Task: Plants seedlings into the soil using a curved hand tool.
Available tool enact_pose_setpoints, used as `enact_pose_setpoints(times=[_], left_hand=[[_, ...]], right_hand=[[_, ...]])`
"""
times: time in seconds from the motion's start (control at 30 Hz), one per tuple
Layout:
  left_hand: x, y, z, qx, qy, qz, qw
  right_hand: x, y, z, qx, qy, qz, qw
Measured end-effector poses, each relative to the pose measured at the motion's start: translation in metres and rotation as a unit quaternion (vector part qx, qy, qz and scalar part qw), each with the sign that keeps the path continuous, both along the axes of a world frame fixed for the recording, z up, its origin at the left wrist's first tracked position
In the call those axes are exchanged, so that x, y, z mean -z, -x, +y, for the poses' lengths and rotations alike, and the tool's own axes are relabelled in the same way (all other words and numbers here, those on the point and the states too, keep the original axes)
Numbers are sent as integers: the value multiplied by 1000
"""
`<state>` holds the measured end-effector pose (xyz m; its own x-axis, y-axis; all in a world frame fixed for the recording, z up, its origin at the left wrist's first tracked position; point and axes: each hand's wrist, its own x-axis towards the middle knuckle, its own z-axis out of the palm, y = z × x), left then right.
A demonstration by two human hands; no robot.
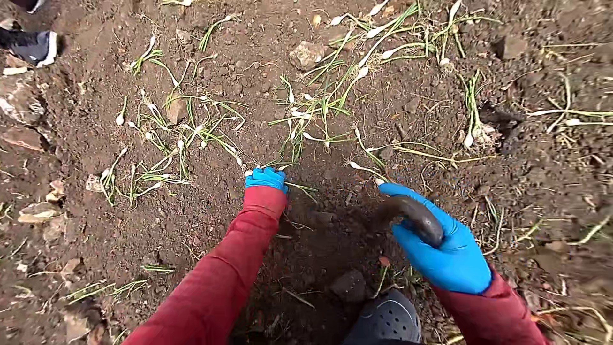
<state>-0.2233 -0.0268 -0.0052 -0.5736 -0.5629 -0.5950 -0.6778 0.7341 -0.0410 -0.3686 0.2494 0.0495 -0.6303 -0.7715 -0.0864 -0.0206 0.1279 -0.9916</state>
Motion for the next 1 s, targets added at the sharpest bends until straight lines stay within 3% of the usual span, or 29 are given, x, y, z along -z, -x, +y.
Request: enact_pose_setpoints(times=[0.07,0.13,0.2,0.23,0.3,0.37,0.43,0.47,0.57,0.6,0.67,0.73,0.77,0.83,0.9,0.97,1.0], left_hand=[[0,14,-14,34,-67,5,997],[-12,0,7,-100,-198,102,970],[-38,-2,40,-264,-272,215,900],[-50,9,54,-281,-266,250,888],[-50,42,84,-194,-206,211,935],[-10,78,113,-17,-172,45,984],[28,80,131,118,-157,-76,978],[30,73,129,136,-151,-74,976],[24,74,114,146,-65,132,978],[22,94,116,171,-55,127,976],[22,159,127,259,-94,-40,961],[32,217,112,305,-114,-118,938],[32,230,88,265,-129,-88,952],[28,229,31,51,-155,67,984],[10,231,1,-149,-151,206,955],[-14,220,22,-231,-184,270,916],[-13,207,41,-241,-227,269,905]], right_hand=[[-33,19,9,18,34,-20,999],[-48,37,19,13,110,36,993],[-23,30,4,31,158,53,985],[-1,18,-5,43,147,29,988],[39,-6,-7,59,95,-38,993],[27,-1,1,86,71,-91,990],[-11,22,24,101,84,-110,985],[-24,35,38,114,83,-94,985],[-9,53,64,138,57,4,989],[5,51,69,135,22,22,990],[15,46,79,170,-18,-8,985],[-6,58,92,202,42,-35,978],[-16,63,98,201,88,-20,975],[-15,69,92,217,153,61,962],[20,66,70,228,185,54,955],[52,53,56,224,158,-38,961],[45,52,56,235,121,-87,961]])
